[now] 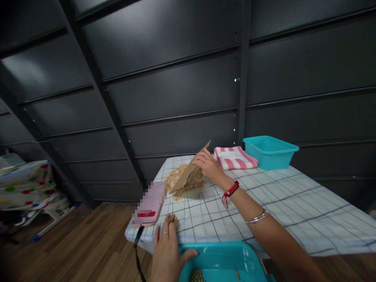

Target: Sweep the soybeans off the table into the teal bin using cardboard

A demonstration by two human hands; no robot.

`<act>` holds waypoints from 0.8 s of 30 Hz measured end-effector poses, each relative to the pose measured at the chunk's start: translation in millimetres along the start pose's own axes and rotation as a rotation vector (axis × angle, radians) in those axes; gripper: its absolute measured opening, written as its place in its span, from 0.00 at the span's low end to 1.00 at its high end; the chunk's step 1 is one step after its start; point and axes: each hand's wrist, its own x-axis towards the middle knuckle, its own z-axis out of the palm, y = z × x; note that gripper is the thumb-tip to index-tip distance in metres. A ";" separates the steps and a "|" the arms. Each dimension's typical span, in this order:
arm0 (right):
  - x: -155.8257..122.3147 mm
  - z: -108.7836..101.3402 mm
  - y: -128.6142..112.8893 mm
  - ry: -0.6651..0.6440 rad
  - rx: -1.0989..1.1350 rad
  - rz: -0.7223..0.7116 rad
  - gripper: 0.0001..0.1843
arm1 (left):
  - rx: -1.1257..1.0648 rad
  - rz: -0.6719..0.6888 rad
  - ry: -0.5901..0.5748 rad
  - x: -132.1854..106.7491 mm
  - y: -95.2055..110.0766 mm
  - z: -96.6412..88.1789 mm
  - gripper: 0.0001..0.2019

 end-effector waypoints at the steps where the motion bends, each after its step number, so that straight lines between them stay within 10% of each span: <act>1: 0.7 2.9 -4.0 -0.001 0.006 -0.012 0.23 | -0.003 -0.009 -0.002 0.4 1.4 -1.0 0.33; 24: 7.6 1.5 -24.0 -0.054 0.136 -0.107 0.19 | 0.009 0.025 0.054 -1.0 2.8 -2.6 0.36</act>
